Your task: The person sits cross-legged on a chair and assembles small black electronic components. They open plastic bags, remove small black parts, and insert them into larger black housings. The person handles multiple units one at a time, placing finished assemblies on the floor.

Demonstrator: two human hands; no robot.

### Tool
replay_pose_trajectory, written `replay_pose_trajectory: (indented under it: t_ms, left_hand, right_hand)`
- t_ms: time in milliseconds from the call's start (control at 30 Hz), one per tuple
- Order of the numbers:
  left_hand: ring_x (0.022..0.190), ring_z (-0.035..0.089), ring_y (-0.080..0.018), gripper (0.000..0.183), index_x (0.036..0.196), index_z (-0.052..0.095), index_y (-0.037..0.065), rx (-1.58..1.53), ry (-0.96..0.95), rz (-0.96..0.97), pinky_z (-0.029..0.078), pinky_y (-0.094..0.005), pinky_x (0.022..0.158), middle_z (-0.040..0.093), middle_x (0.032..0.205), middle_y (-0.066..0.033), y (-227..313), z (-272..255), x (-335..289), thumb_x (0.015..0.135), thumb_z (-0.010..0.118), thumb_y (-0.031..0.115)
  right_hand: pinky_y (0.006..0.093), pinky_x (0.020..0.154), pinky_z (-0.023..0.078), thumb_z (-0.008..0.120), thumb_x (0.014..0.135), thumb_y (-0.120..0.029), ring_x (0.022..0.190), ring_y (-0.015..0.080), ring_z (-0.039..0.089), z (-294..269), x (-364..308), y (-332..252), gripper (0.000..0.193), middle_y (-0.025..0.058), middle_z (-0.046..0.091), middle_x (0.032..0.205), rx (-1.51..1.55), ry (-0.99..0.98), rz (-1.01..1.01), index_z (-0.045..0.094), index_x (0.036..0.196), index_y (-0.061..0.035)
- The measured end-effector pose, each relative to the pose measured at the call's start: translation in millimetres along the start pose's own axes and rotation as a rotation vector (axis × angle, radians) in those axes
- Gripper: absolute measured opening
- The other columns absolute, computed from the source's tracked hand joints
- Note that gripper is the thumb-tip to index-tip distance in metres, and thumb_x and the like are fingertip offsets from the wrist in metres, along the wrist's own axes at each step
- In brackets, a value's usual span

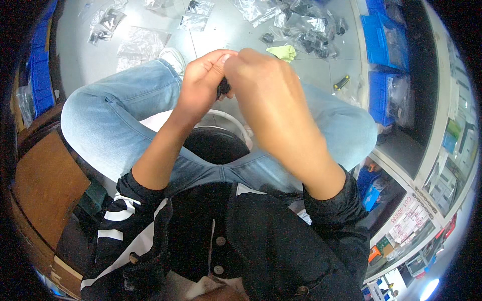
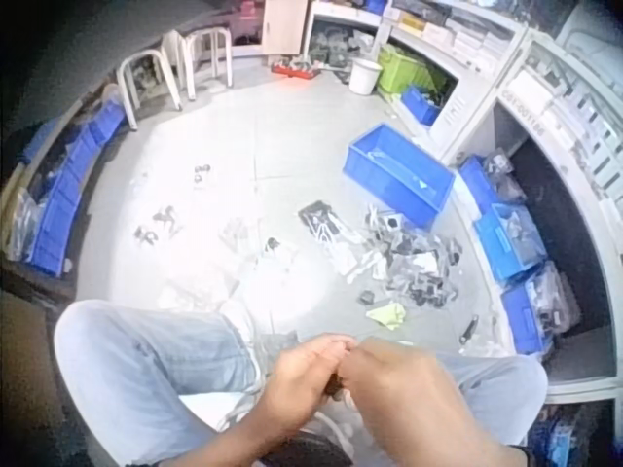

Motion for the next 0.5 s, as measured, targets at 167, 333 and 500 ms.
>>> replay_pose_trajectory:
  t_ms: [167,333,500]
  left_hand:
    - [0.078,0.058,-0.0170,0.037,0.109,0.050,-0.004,-0.414,-0.070,-0.127,0.048,-0.0253,0.065,0.059,0.093,-0.0124,-2.5,-9.2,10.0,0.095,0.034,0.025]
    - [0.133,0.021,-0.0292,0.050,0.137,0.017,-0.002,-0.955,-0.273,-0.153,0.029,-0.0377,0.104,0.018,0.143,-0.0199,-1.0,0.2,12.5,0.096,0.025,0.025]
    - [0.131,0.024,-0.0271,0.048,0.137,0.016,-0.002,-0.959,-0.342,-0.106,0.027,-0.0372,0.105,0.021,0.143,-0.0166,2.7,4.1,10.5,0.096,0.023,0.023]
  right_hand:
    - [0.0245,0.058,0.046,0.066,0.071,-0.003,0.064,0.0149,0.060,-3.2,-5.3,18.0,0.013,0.0090,0.061,0.072,0.464,0.181,0.311,0.063,0.083,0.0013]
    - [0.0223,0.058,0.045,0.065,0.072,-0.001,0.064,0.0111,0.057,5.4,-25.7,12.4,0.010,0.0060,0.060,0.074,0.543,0.358,0.392,0.062,0.081,0.0006]
    - [0.0223,0.057,0.045,0.067,0.069,0.001,0.064,0.0118,0.057,14.2,-25.1,5.5,0.014,0.0068,0.060,0.082,0.551,0.425,0.345,0.061,0.081,-0.0012]
Point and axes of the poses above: each hand's wrist, its own x-axis towards the middle knuckle, its own z-axis out of the palm, y = z × x, the point moved 4 cm from there along x, towards the middle knuckle
